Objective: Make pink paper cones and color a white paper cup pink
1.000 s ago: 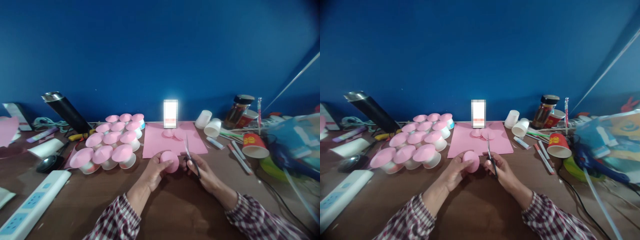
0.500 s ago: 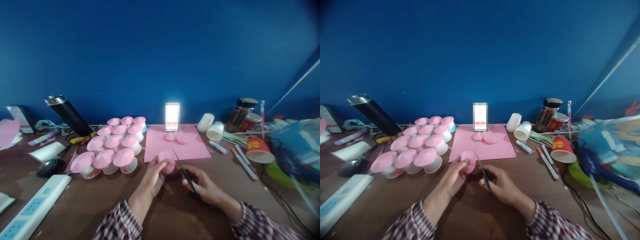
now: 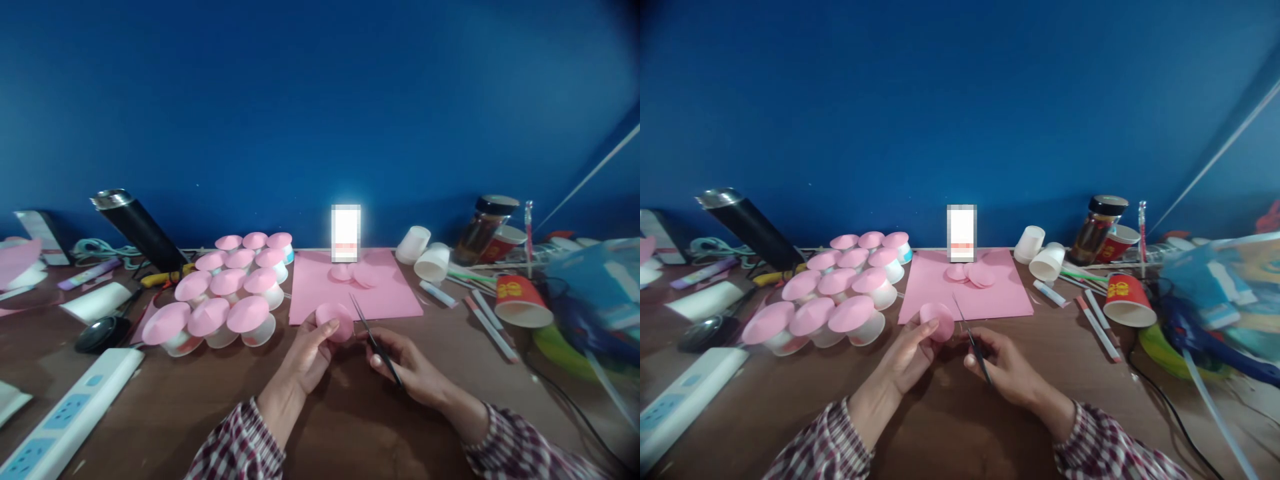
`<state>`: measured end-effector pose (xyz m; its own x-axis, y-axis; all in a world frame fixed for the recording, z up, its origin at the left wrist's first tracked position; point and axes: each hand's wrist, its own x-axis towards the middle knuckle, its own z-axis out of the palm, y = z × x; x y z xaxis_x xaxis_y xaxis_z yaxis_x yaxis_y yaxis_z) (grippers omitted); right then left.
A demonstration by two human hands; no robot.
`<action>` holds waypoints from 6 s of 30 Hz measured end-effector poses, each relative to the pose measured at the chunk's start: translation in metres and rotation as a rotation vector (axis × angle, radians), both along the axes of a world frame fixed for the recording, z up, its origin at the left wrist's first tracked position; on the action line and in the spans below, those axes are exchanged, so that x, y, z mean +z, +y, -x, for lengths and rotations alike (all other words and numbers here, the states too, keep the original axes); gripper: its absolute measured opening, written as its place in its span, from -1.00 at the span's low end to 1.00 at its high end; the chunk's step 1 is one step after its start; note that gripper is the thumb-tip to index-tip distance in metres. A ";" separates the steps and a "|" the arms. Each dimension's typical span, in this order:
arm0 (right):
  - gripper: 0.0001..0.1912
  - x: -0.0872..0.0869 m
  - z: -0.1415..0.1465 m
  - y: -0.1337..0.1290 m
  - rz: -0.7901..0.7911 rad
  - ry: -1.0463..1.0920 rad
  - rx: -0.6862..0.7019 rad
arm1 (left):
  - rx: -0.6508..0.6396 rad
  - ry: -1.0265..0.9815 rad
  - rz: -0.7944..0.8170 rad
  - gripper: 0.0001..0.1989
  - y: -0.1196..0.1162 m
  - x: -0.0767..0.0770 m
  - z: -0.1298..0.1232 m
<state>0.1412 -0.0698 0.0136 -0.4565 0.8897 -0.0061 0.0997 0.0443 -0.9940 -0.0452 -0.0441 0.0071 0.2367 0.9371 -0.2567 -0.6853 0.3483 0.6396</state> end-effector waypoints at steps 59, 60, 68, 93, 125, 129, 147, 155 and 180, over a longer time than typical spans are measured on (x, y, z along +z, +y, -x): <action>-0.61 0.006 0.001 0.001 0.000 0.020 0.050 | -0.081 0.077 0.026 -0.78 -0.005 0.004 -0.006; -0.59 0.006 0.001 0.001 -0.003 0.013 0.048 | -0.079 0.078 0.030 -0.78 -0.004 0.004 -0.006; -0.54 0.008 0.001 -0.001 0.018 0.004 0.033 | -0.077 0.073 0.030 -0.77 -0.004 0.001 -0.005; -0.57 0.000 -0.002 0.002 0.006 -0.014 0.031 | -0.067 0.101 0.021 -0.72 -0.003 0.002 -0.004; -0.65 -0.007 -0.005 0.001 0.081 -0.076 0.032 | -0.054 0.148 0.025 -0.72 -0.001 -0.001 0.001; -0.66 -0.007 -0.005 0.001 0.088 -0.079 0.022 | -0.040 0.181 0.011 -0.72 -0.002 -0.001 0.002; -0.68 -0.010 -0.004 0.002 0.122 -0.083 0.012 | -0.020 0.229 0.026 -0.70 0.002 -0.001 0.005; -0.67 -0.009 -0.003 0.001 0.130 -0.100 0.004 | -0.019 0.232 0.025 -0.71 0.002 0.000 0.006; -0.51 -0.020 -0.006 0.018 -0.144 -0.014 -0.551 | 0.198 0.059 -0.014 -0.84 0.013 0.005 0.007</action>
